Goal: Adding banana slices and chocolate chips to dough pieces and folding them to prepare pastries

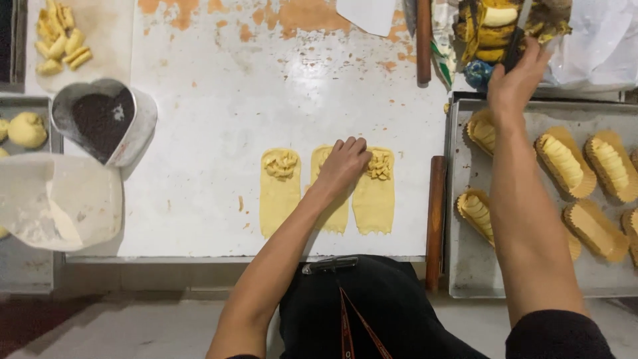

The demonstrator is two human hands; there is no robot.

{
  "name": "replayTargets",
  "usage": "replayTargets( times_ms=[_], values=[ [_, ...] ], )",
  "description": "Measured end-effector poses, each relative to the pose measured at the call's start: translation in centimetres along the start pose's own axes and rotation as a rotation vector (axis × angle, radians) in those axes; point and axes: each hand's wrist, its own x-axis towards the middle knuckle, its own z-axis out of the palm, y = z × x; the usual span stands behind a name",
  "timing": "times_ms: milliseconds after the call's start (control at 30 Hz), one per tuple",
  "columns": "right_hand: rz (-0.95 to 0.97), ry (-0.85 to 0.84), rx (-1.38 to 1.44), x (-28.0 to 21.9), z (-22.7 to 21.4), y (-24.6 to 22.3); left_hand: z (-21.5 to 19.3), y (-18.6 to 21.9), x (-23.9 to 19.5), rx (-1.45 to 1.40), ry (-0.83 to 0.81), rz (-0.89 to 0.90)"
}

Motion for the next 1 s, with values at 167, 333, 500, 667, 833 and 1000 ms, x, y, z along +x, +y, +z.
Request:
replayTargets(
  times_ms=[167,333,500,667,833,1000],
  values=[
    [0.114,0.008,0.003,-1.1,0.3,1.9,1.6,0.0,-1.6,0.133,0.185,-0.102],
    [-0.089,-0.218,0.123,-8.3,-3.7,-9.3,-1.0,2.6,-6.9,0.089,0.284,-0.323],
    [0.125,-0.745,0.104,-18.8,-1.6,-14.9,-1.1,4.5,-14.6,0.110,0.307,-0.538],
    [0.091,-0.607,-0.026,-20.4,0.4,-12.0,-1.7,5.6,-22.1,0.062,0.544,-0.712],
    [0.169,-0.557,0.106,-19.4,-4.6,-20.0,-3.3,4.6,-29.7,0.276,0.443,-1.023],
    [0.280,-0.684,0.074,-18.6,-6.9,-29.7,-3.7,5.3,-34.3,0.433,0.343,-1.101]
  ],
)
